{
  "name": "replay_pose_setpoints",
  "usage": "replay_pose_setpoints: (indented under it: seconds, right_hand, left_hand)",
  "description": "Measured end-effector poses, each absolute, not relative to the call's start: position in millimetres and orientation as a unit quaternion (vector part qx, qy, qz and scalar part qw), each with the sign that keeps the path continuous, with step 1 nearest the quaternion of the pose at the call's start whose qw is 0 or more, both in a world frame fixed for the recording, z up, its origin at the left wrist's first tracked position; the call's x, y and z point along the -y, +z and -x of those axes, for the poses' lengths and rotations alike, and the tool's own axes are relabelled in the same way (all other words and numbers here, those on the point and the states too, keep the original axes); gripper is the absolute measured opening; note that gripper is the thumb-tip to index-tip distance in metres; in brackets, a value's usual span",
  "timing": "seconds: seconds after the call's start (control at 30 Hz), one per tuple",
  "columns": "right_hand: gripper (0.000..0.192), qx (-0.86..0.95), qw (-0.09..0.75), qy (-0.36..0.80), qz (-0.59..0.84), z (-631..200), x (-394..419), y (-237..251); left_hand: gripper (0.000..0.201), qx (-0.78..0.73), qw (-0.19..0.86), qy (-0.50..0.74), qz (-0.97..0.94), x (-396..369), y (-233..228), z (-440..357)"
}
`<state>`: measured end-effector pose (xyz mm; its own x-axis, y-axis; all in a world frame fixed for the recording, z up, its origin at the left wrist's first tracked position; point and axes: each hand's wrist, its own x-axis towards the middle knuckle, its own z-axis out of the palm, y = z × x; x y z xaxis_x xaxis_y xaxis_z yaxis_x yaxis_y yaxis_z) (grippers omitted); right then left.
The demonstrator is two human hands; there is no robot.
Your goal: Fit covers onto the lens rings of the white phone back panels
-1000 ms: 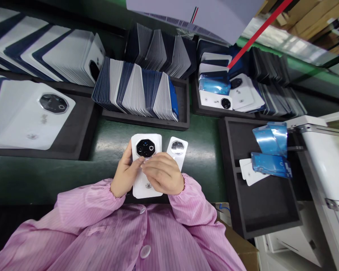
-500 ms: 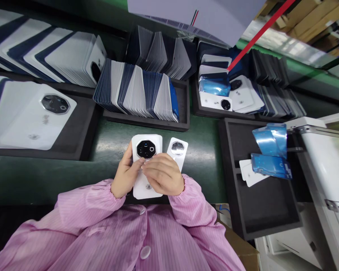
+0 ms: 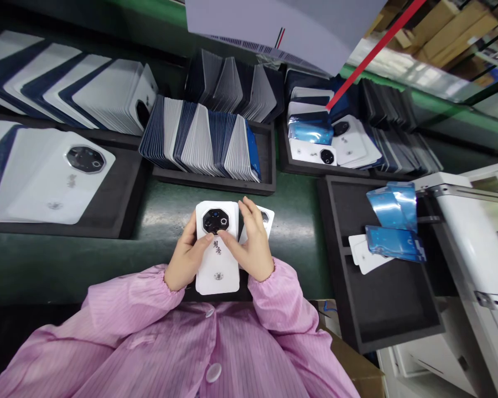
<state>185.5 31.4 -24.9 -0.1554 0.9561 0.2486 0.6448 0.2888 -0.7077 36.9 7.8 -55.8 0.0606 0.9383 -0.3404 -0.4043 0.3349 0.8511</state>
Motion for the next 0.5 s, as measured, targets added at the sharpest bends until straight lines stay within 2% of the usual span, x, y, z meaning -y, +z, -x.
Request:
replay_pose_setpoints:
  seconds: [0.13,0.3,0.37,0.43,0.5]
  right_hand:
    - [0.051,0.689,0.410,0.260,0.538,-186,-30,-23]
    - [0.045,0.501,0.623,0.267,0.539,-203,-32,-24]
    - [0.046,0.418,0.677,0.252,0.552,-217,-33,-27]
    - [0.050,0.375,0.677,0.262,0.576,-231,-32,-32]
    - [0.058,0.361,0.640,0.298,0.609,-243,-28,-40]
  left_hand:
    - [0.070,-0.444,0.684,0.510,-0.276,-7,-56,-38]
    - [0.065,-0.454,0.663,0.524,-0.283,-9,-59,-37]
    - [0.065,-0.461,0.657,0.523,-0.286,-9,-60,-38]
    - [0.065,-0.465,0.653,0.523,-0.289,-9,-60,-38]
    - [0.065,-0.465,0.653,0.523,-0.291,-9,-59,-38]
